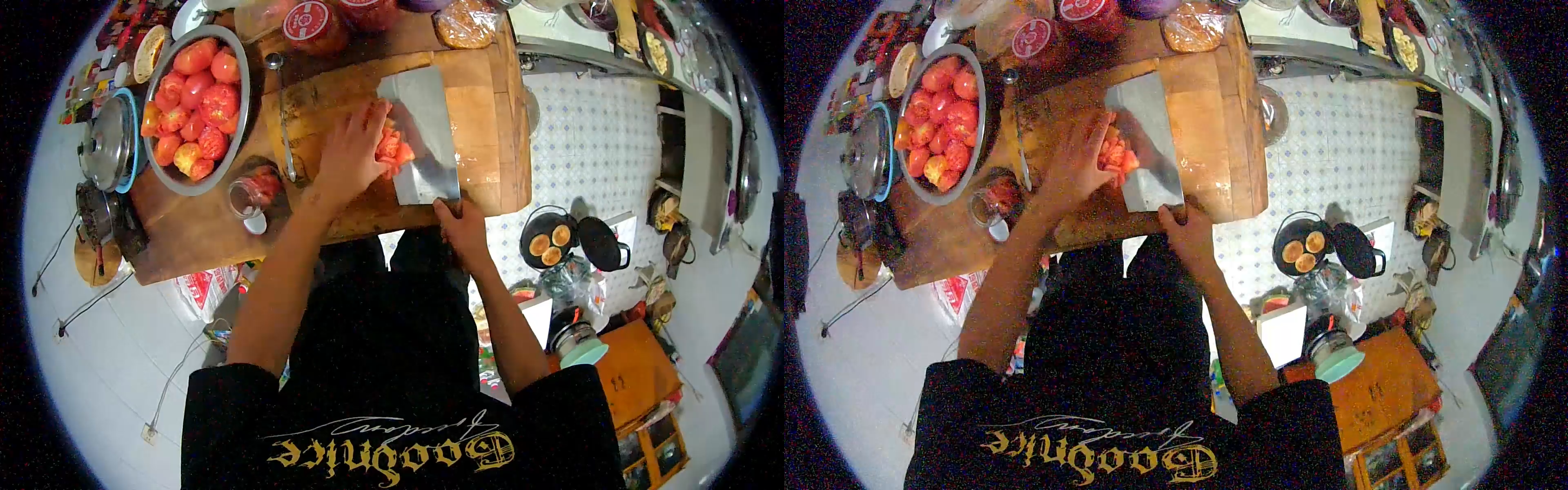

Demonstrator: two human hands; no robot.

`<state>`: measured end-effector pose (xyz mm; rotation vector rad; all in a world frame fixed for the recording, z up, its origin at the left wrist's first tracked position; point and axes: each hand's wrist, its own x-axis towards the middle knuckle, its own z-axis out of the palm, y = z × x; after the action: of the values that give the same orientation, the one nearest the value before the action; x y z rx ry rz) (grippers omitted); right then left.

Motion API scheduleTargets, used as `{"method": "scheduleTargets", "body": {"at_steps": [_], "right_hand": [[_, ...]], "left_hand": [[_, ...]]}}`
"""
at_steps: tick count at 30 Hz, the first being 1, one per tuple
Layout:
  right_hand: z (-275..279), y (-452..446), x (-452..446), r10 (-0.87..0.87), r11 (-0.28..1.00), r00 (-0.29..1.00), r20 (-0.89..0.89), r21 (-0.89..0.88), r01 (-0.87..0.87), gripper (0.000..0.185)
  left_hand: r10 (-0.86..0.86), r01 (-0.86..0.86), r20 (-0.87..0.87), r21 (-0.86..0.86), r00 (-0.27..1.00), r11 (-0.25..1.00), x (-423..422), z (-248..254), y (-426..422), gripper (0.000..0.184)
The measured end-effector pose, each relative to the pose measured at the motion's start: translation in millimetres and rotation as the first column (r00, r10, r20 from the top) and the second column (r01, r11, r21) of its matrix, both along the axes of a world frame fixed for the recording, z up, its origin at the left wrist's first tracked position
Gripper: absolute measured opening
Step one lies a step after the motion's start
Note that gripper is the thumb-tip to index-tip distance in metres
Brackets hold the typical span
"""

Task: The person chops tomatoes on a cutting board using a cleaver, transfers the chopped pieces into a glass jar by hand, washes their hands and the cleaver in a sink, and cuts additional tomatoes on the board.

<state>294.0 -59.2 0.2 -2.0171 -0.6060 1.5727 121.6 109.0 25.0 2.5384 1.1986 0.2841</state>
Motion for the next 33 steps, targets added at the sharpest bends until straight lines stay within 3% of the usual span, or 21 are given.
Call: {"method": "scheduleTargets", "body": {"at_steps": [2, 5, 7, 9, 10, 12, 13, 16, 18, 25, 27, 31, 33], "right_hand": [[-5.0, -2.2, 1.5, 0.016, 0.999, 0.997, 0.07, 0.034, -0.019, 0.034], [-7.2, -2.8, -1.0, -0.007, 0.967, 0.984, 0.177, 0.251, -0.039, 0.029], [-6.0, -2.2, -5.3, -0.019, 0.971, 0.988, 0.156, 0.237, -0.019, 0.029], [-5.7, -3.4, -12.8, -0.067, 0.976, 0.992, 0.108, 0.212, 0.043, 0.029], [-5.5, -3.5, -16.4, -0.111, 0.977, 0.991, 0.068, 0.192, 0.096, 0.028], [-8.2, -3.5, -19.7, -0.089, 0.979, 0.993, 0.076, 0.19, 0.073, 0.028], [-7.7, -3.3, -21.1, -0.088, 0.989, 0.995, 0.057, 0.128, 0.08, 0.028], [-7.7, -1.6, -25.2, -0.066, 0.997, 0.995, 0.074, 0.038, 0.063, 0.029], [-4.5, -1.0, -25.6, -0.092, 0.995, 0.994, 0.058, 0.049, 0.089, 0.029], [-8.7, -3.9, -27.8, -0.046, 0.997, 0.993, 0.107, 0.07, 0.039, 0.03], [-9.0, -4.3, -26.7, -0.029, 0.995, 0.992, 0.12, 0.097, 0.017, 0.03], [2.9, 0.4, -27.6, -0.01, 0.986, 0.986, 0.167, 0.168, -0.018, 0.028], [15.9, 4.3, -26.3, 0.024, 0.995, 0.987, 0.156, 0.091, -0.038, 0.026]], "left_hand": [[-0.019, 0.019, -0.051, -0.007, 0.999, 1.0, 0.4, -2.6, 4.5, 0.081], [-0.034, 0.029, -0.149, -0.033, 0.988, 0.999, -3.7, -3.8, 3.9, 0.075], [-0.03, 0.02, -0.192, -0.054, 0.981, 0.998, -2.4, -0.6, 4.7, 0.071], [-0.01, -0.095, -0.286, -0.353, 0.958, 0.931, -2.0, 2.6, 2.7, 0.071], [-0.013, -0.093, -0.285, -0.356, 0.958, 0.93, -1.9, -0.3, 1.1, 0.071], [0.031, -0.067, -0.123, -0.297, 0.992, 0.953, 0.6, -1.6, 0.4, 0.06], [0.031, -0.066, -0.123, -0.294, 0.992, 0.953, 3.0, 0.8, 1.7, 0.06], [0.079, -0.159, -0.191, -0.456, 0.978, 0.875, 6.3, 9.5, 1.0, 0.067], [0.145, -0.135, -0.021, -0.51, 0.989, 0.849, 6.8, 12.2, -1.4, 0.064], [0.044, -0.057, -0.039, -0.441, 0.998, 0.896, 16.3, 6.2, -8.4, 0.064], [0.058, -0.124, -0.15, -0.487, 0.987, 0.864, 19.4, 13.9, -6.3, 0.066], [0.087, -0.133, -0.118, -0.473, 0.989, 0.871, 16.6, 19.0, -4.2, 0.064], [0.14, -0.09, 0.085, -0.435, 0.986, 0.896, 13.2, 25.4, -8.8, 0.062]]}}
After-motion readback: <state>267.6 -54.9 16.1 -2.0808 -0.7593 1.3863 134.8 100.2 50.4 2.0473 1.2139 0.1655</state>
